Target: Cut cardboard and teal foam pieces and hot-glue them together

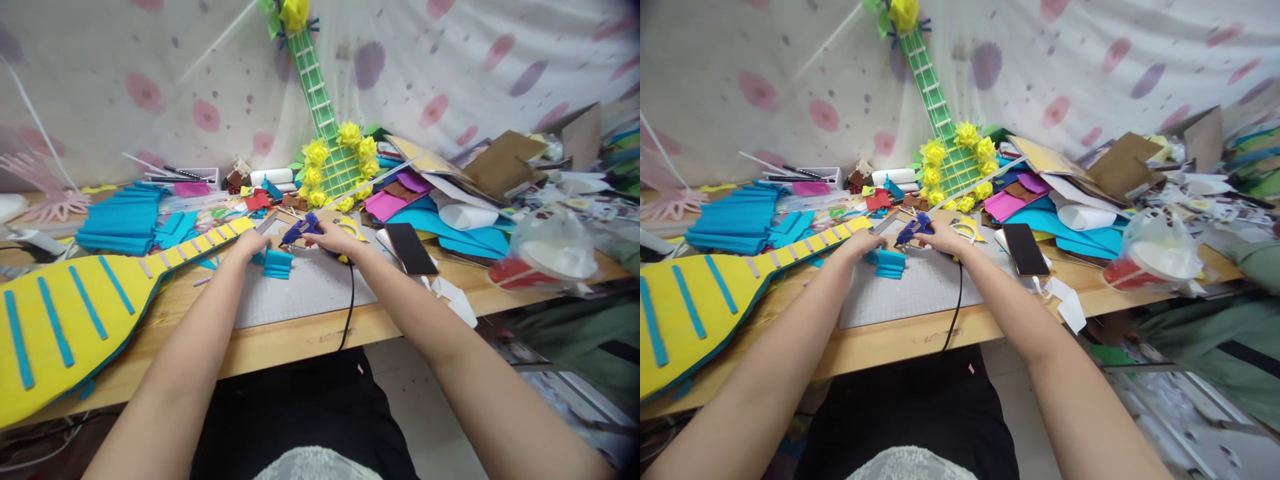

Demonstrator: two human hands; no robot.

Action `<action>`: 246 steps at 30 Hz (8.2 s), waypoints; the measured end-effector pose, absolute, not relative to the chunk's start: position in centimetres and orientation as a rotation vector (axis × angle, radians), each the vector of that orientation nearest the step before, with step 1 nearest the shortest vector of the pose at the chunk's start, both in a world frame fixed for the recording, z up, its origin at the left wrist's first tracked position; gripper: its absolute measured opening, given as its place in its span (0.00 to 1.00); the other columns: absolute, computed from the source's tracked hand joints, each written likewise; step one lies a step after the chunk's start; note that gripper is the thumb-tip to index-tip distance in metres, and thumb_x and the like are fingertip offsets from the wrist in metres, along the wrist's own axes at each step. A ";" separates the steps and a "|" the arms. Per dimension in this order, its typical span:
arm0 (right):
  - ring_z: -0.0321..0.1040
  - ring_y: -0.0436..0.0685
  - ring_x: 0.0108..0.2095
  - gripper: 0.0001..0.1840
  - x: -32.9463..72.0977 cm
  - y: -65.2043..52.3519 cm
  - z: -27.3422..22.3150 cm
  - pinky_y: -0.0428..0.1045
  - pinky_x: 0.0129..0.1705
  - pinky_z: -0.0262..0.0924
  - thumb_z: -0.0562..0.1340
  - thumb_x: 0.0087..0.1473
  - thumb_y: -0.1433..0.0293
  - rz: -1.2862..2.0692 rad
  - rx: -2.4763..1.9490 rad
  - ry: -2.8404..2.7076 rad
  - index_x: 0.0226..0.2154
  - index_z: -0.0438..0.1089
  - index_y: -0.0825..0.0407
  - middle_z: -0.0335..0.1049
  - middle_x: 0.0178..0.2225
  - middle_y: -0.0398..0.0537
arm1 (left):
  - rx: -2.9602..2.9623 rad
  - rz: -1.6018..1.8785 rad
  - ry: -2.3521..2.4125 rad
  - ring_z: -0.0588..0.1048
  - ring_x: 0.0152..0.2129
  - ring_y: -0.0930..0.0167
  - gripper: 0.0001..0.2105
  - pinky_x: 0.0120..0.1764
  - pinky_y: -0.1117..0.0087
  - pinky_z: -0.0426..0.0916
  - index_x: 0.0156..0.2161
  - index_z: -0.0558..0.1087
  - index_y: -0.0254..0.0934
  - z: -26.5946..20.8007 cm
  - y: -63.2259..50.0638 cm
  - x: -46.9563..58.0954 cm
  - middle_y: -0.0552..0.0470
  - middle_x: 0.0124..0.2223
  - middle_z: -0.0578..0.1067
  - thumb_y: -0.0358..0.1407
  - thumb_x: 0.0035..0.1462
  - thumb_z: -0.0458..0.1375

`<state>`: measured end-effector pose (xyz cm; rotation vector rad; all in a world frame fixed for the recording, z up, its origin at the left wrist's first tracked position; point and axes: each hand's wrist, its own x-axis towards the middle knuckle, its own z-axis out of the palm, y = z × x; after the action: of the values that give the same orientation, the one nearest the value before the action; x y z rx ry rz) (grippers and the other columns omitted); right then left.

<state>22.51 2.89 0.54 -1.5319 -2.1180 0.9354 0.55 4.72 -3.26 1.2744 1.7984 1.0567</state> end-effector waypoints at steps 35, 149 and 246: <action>0.68 0.54 0.34 0.21 21.0 1.8 1.6 0.46 0.35 0.58 0.60 0.48 0.54 0.812 -1.503 -2.096 0.35 0.72 0.54 0.74 0.33 0.50 | 0.660 1.468 1.281 0.74 0.21 0.74 0.13 0.24 0.75 0.65 0.36 0.74 0.30 -4.1 0.0 0.9 0.48 0.27 0.76 0.26 0.40 0.61; 0.67 0.53 0.30 0.22 20.5 0.9 3.7 0.46 0.32 0.58 0.58 0.50 0.53 0.853 -1.462 -2.377 0.38 0.71 0.54 0.72 0.30 0.48 | 0.704 1.398 1.263 0.75 0.23 0.72 0.11 0.29 0.72 0.70 0.34 0.75 0.29 -3.7 -0.2 1.1 0.47 0.28 0.77 0.24 0.40 0.61; 0.69 0.58 0.38 0.22 24.0 1.4 2.8 0.49 0.38 0.60 0.57 0.52 0.53 0.504 -1.609 -2.403 0.39 0.72 0.53 0.74 0.39 0.53 | 0.711 1.438 1.293 0.75 0.25 0.71 0.14 0.27 0.73 0.68 0.37 0.75 0.28 -3.5 -0.1 0.9 0.45 0.31 0.78 0.27 0.40 0.61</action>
<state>23.95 1.37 2.85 -1.6088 -2.4030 0.5041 0.91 -0.12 -3.50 0.7111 1.2930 1.4383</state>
